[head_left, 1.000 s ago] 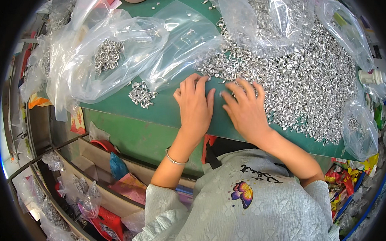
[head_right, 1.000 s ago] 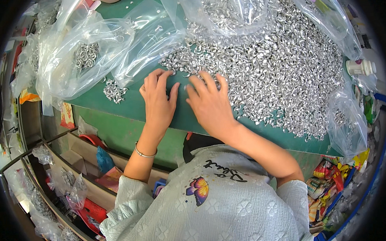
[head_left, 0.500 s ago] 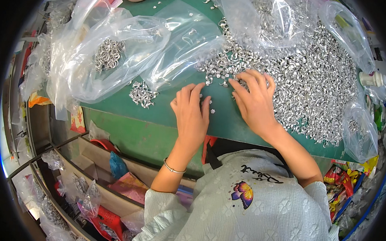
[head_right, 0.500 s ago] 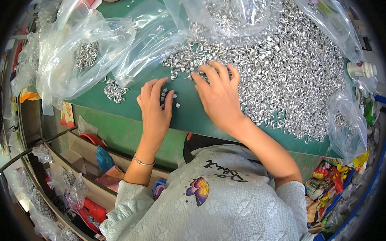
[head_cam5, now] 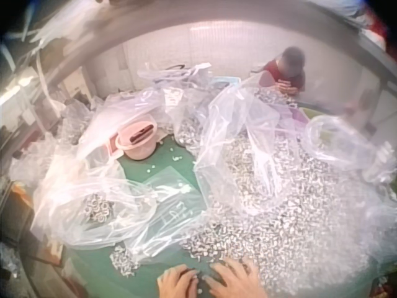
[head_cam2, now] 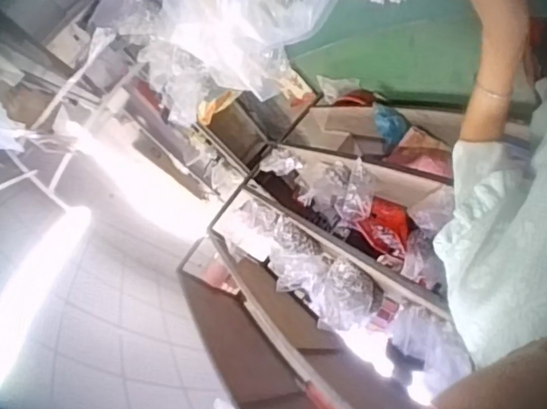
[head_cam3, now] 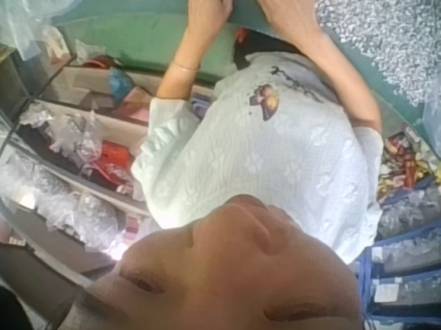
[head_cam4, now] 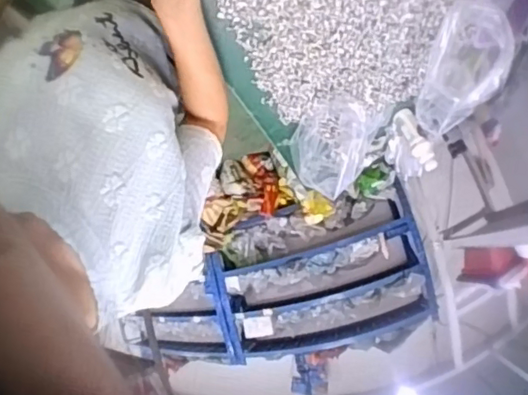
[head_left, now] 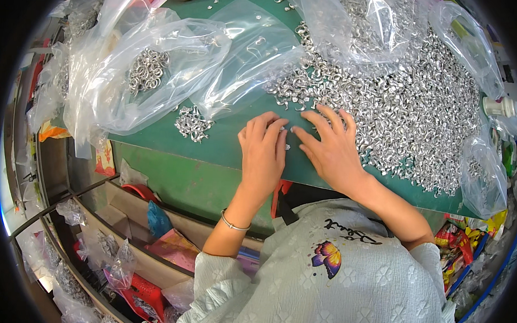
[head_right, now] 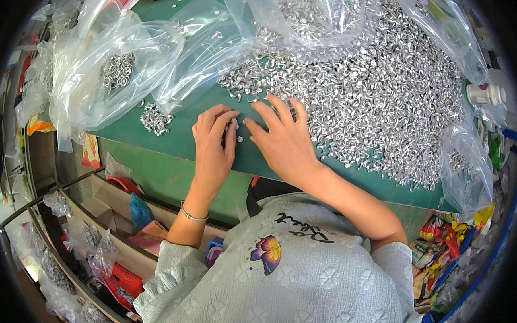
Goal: The person sorts through a large pile of small silver-colored metal parts on a table, picking them up by hand and placing them into separate plastic bags.
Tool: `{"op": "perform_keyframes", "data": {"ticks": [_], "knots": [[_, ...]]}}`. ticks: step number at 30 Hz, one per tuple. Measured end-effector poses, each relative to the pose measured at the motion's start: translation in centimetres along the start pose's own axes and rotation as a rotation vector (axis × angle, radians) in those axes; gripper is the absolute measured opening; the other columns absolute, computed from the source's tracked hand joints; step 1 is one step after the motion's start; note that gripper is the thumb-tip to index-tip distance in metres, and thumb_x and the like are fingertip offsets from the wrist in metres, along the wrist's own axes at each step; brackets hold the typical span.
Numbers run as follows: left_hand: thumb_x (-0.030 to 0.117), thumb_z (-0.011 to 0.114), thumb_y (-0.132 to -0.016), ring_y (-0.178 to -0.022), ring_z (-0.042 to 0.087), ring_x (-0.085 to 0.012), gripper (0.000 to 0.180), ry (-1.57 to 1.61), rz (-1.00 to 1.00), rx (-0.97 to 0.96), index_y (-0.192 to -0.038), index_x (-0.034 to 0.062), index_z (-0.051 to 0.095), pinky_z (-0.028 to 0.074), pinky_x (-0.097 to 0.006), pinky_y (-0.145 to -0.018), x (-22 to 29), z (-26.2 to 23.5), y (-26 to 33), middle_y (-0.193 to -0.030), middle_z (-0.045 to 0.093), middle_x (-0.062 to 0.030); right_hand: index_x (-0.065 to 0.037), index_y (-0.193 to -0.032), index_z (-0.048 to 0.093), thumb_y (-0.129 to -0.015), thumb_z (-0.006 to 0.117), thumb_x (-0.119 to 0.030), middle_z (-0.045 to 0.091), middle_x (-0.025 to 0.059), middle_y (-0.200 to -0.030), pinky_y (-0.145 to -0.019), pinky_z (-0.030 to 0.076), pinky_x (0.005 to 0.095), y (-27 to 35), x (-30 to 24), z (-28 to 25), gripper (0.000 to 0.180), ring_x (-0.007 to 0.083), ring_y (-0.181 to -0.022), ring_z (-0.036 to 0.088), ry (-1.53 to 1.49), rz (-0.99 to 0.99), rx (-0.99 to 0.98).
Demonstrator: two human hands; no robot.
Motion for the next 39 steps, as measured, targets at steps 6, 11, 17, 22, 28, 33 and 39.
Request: {"op": "perform_keyframes", "data": {"ticks": [6,11,17,22,28,33,39], "knots": [[0.006,0.071,-0.074,-0.105,0.051,-0.0270,0.028,-0.033,0.090,-0.071,-0.100,0.0054,0.061,0.035,-0.039,-0.090,1.7,0.5,0.2,-0.107,0.055,-0.0072,-0.009,-0.108,0.062,-0.079,0.066,-0.015,0.050,0.0083,-0.120,-0.101,0.025,0.0518,0.0,1.9,-0.8,0.030,0.0301,-0.121,0.040,0.007,0.038,0.058],[-0.001,0.069,-0.073,-0.104,0.052,-0.0277,0.020,-0.004,0.048,0.016,-0.091,0.0044,0.061,0.035,-0.040,-0.090,0.0,0.4,1.0,-0.104,0.056,-0.0074,-0.008,-0.110,0.062,-0.080,0.065,-0.013,0.051,0.0063,-0.122,-0.100,0.024,0.0494,1.2,1.9,-0.9,0.030,0.0288,-0.121,0.041,0.021,0.054,-0.041],[-0.001,0.067,-0.075,-0.105,0.051,-0.0299,0.020,-0.048,0.057,0.042,-0.094,0.0033,0.061,0.035,-0.043,-0.094,1.0,0.2,0.4,-0.108,0.055,-0.0099,-0.007,-0.110,0.061,-0.081,0.066,-0.018,0.050,0.0086,-0.118,-0.099,0.027,0.0507,-1.8,2.7,-0.4,0.031,0.0295,-0.119,0.041,0.074,0.115,0.123],[0.000,0.066,-0.076,-0.106,0.050,-0.0302,0.021,-0.086,0.020,0.064,-0.097,0.0029,0.061,0.036,-0.041,-0.093,-0.6,0.4,1.0,-0.109,0.055,-0.0106,-0.007,-0.109,0.061,-0.082,0.065,-0.020,0.049,0.0092,-0.119,-0.099,0.026,0.0517,-1.9,2.4,0.0,0.031,0.0300,-0.119,0.040,0.061,0.140,0.112],[0.002,0.065,-0.078,-0.106,0.050,-0.0299,0.024,-0.045,-0.014,0.092,-0.102,0.0036,0.060,0.036,-0.039,-0.092,-1.1,-0.5,0.8,-0.111,0.054,-0.0104,-0.007,-0.107,0.061,-0.080,0.066,-0.017,0.049,0.0089,-0.118,-0.099,0.025,0.0522,-2.0,2.3,-0.3,0.028,0.0299,-0.119,0.040,0.070,0.123,0.139],[0.004,0.068,-0.077,-0.108,0.049,-0.0289,0.035,-0.113,-0.071,0.055,-0.111,0.0051,0.059,0.034,-0.038,-0.093,-1.1,-1.3,1.5,-0.116,0.053,-0.0093,-0.007,-0.105,0.062,-0.080,0.066,-0.014,0.050,0.0089,-0.118,-0.099,0.025,0.0524,-0.9,1.5,-0.5,0.027,0.0300,-0.119,0.040,0.007,0.101,0.084],[0.003,0.071,-0.074,-0.104,0.049,-0.0283,0.042,-0.014,-0.200,0.038,-0.115,0.0034,0.058,0.036,-0.038,-0.091,-1.6,-2.8,2.5,-0.114,0.053,-0.0088,-0.007,-0.104,0.062,-0.079,0.066,-0.012,0.050,0.0088,-0.119,-0.099,0.026,0.0535,-1.8,2.2,-0.4,0.026,0.0293,-0.120,0.040,0.068,0.096,0.116]]}}
Point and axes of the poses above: each hand's wrist, its own y-axis away from the middle knuckle, its own z-axis out of the palm, x = y × z, the point moved 6 cm from there along -y, towards the middle knuckle
